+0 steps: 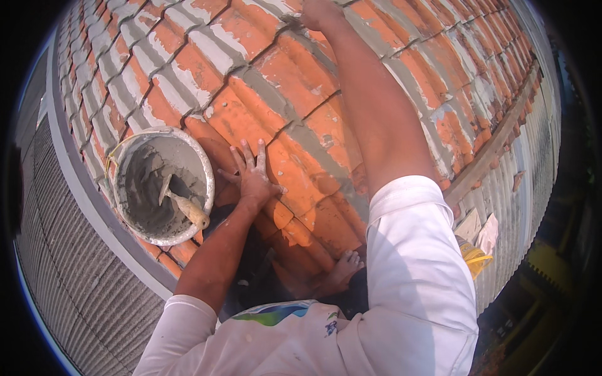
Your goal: The person scoops mortar from a bucket with a trowel and applies it into the gaps between roof tiles. The person repeatedly moves along the roof, filling joints between tiles with mortar.
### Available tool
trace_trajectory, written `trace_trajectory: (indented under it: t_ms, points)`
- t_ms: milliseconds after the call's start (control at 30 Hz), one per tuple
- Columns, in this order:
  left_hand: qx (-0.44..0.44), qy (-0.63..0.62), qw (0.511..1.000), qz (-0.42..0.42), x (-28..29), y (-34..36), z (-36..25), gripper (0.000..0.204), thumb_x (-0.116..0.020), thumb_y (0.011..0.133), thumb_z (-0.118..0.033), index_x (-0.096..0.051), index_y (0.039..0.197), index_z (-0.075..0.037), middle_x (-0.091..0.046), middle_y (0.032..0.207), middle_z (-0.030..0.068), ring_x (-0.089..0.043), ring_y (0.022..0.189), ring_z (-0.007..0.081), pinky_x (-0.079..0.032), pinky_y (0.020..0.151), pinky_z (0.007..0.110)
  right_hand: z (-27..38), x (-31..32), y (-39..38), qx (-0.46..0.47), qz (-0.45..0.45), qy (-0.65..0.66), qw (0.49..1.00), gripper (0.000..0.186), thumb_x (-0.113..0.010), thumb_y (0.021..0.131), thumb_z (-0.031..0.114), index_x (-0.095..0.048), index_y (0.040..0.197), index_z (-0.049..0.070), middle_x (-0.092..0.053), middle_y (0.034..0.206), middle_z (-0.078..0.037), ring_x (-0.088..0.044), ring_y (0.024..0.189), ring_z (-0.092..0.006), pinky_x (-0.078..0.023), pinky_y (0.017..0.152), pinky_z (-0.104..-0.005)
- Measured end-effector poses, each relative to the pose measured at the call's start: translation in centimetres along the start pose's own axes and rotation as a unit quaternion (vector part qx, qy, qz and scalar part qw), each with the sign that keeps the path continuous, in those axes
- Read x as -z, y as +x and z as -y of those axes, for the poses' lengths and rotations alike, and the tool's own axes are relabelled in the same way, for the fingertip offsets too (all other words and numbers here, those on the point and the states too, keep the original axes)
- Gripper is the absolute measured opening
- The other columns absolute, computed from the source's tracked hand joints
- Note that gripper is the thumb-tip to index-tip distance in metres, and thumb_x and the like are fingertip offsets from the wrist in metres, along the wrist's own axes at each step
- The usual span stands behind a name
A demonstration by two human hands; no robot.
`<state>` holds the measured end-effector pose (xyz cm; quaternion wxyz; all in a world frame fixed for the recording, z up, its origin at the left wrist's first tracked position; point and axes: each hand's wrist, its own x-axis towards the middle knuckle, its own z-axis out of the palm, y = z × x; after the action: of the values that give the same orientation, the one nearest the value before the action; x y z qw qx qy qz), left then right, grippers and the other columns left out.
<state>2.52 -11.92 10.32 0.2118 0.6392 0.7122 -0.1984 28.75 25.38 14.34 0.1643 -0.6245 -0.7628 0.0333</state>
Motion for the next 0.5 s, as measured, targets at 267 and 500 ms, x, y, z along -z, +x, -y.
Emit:
trace_trajectory:
  t_ms: [267, 500]
  points:
    - [0.001, 0.002, 1.0, -0.003, 0.1, 0.3, 0.1, 0.155, -0.102, 0.056, -0.055, -0.006, 0.176, -0.032, 0.011, 0.183, 0.0153, 0.018, 0.165, 0.0443, 0.002, 0.114, 0.091, 0.6, -0.4, 1.1, -0.021, -0.006, 0.007, 1.0, 0.034, -0.064, 0.094, 0.028, -0.081, 0.1, 0.0, -0.078, 0.104, -0.025, -0.075, 0.101, -0.0424, -0.059, 0.09, -0.0526]
    - [0.005, -0.003, 1.0, 0.004, 0.3, 0.2, -0.2, 0.155, -0.102, 0.057, -0.056, -0.006, 0.176, -0.032, 0.011, 0.183, 0.0153, 0.019, 0.165, 0.0442, 0.005, 0.114, 0.091, 0.0, 0.6, 1.5, 0.007, 0.006, 0.003, 1.0, 0.034, -0.064, 0.093, 0.028, -0.08, 0.1, -0.002, -0.078, 0.106, -0.026, -0.075, 0.101, -0.0432, -0.059, 0.091, -0.0528]
